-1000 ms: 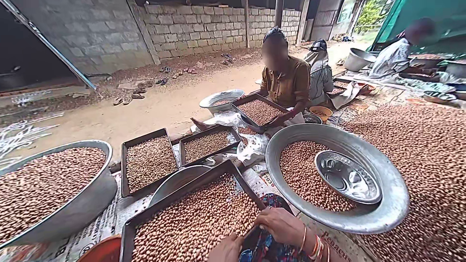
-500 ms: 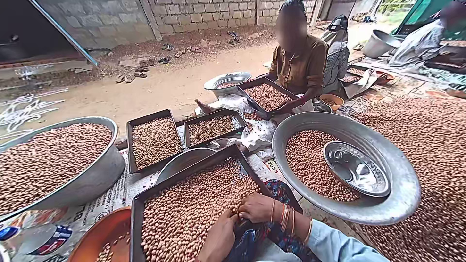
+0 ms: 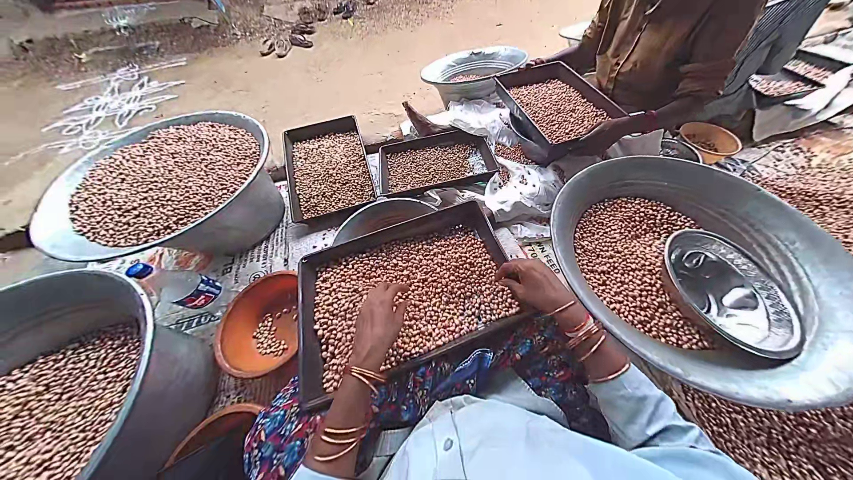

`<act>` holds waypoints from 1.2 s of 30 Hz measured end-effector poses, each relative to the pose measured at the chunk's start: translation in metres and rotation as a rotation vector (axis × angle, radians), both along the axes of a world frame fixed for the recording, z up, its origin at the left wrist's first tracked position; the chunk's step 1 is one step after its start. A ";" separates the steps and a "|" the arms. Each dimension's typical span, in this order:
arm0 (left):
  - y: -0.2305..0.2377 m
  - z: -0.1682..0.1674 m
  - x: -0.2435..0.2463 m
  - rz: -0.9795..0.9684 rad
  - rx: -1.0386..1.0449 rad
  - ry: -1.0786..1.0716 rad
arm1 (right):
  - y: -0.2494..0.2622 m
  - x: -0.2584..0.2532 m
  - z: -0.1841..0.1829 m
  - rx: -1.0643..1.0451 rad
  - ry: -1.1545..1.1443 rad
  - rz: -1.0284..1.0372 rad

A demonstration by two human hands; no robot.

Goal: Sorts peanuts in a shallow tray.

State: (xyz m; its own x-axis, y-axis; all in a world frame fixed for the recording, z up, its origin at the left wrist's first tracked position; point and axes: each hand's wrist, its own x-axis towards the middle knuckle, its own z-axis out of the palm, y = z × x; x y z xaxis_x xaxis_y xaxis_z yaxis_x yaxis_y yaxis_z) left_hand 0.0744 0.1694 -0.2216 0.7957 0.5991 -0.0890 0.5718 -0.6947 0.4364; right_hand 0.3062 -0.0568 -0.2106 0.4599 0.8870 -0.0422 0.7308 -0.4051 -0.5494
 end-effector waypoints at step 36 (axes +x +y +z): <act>0.005 -0.017 0.047 0.035 -0.358 -0.157 | 0.067 -0.001 -0.014 -0.331 -0.341 0.134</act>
